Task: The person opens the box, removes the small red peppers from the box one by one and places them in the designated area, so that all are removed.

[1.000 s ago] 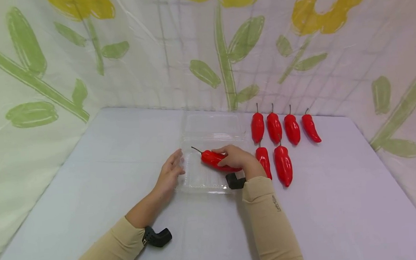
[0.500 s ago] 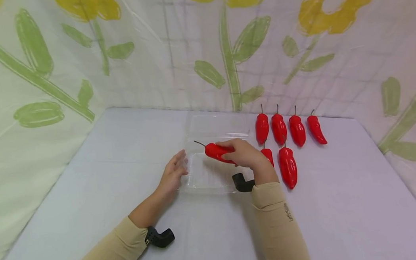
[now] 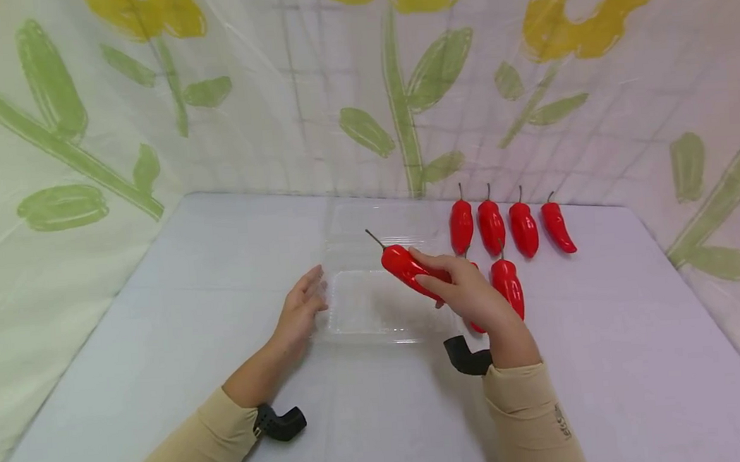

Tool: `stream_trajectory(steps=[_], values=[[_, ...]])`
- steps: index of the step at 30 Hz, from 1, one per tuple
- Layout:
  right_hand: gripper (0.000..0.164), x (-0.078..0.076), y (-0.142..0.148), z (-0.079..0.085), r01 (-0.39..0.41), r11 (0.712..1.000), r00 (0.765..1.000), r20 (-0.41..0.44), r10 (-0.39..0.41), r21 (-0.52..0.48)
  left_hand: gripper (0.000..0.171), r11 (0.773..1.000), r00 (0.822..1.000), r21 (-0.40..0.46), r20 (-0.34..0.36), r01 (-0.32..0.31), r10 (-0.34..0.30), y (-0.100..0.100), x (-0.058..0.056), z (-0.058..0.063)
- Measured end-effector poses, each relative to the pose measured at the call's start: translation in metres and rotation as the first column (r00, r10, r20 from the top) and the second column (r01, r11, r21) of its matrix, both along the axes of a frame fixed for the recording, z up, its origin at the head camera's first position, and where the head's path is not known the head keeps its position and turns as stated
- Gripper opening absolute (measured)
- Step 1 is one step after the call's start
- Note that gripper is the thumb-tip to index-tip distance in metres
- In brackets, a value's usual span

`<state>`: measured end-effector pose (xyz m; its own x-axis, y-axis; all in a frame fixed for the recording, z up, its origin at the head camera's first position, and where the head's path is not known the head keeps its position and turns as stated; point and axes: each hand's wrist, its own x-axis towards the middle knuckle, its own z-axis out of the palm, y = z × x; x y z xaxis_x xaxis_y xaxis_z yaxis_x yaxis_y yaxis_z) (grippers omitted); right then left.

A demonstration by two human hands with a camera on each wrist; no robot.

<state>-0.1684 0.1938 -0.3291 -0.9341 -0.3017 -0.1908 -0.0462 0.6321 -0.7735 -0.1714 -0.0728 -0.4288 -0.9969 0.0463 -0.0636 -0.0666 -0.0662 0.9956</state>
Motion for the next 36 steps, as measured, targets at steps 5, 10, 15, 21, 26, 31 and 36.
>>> stream_trajectory(steps=[5, 10, 15, 21, 26, 31, 36], values=[[0.057, 0.009, 0.017, -0.009, 0.103, 0.993, 0.994, -0.039, -0.105, -0.06, 0.071, 1.0, 1.0, -0.007, 0.005, -0.016, 0.016, 0.0, 0.0, 0.001], [0.057, 0.014, 0.03, -0.022, 0.273, 0.948, 0.956, -0.064, -0.286, -0.161, 0.072, 1.0, 1.0, -0.011, 0.004, -0.017, 0.017, 0.0, 0.001, 0.001], [0.056, 0.018, 0.043, -0.034, 0.428, 0.886, 0.892, -0.076, -0.446, -0.176, 0.071, 1.0, 1.0, -0.005, 0.002, -0.013, 0.013, 0.0, 0.001, -0.001], [0.053, 0.02, 0.055, -0.04, 0.536, 0.833, 0.827, -0.11, -0.551, -0.139, 0.071, 1.0, 1.0, -0.017, 0.006, -0.013, 0.013, -0.001, 0.001, 0.0], [0.054, 0.021, 0.067, -0.046, 0.578, 0.808, 0.798, -0.126, -0.589, -0.118, 0.07, 1.0, 1.0, -0.025, 0.004, -0.02, 0.02, -0.001, 0.001, 0.0], [0.053, 0.022, 0.081, -0.058, 0.631, 0.767, 0.76, -0.109, -0.641, -0.115, 0.069, 0.999, 1.0, -0.027, 0.006, -0.026, 0.026, -0.001, 0.0, -0.001], [0.054, 0.021, 0.097, -0.068, 0.679, 0.718, 0.709, -0.116, -0.695, -0.153, 0.07, 0.999, 1.0, -0.028, 0.005, -0.026, 0.026, -0.002, -0.001, -0.002]])
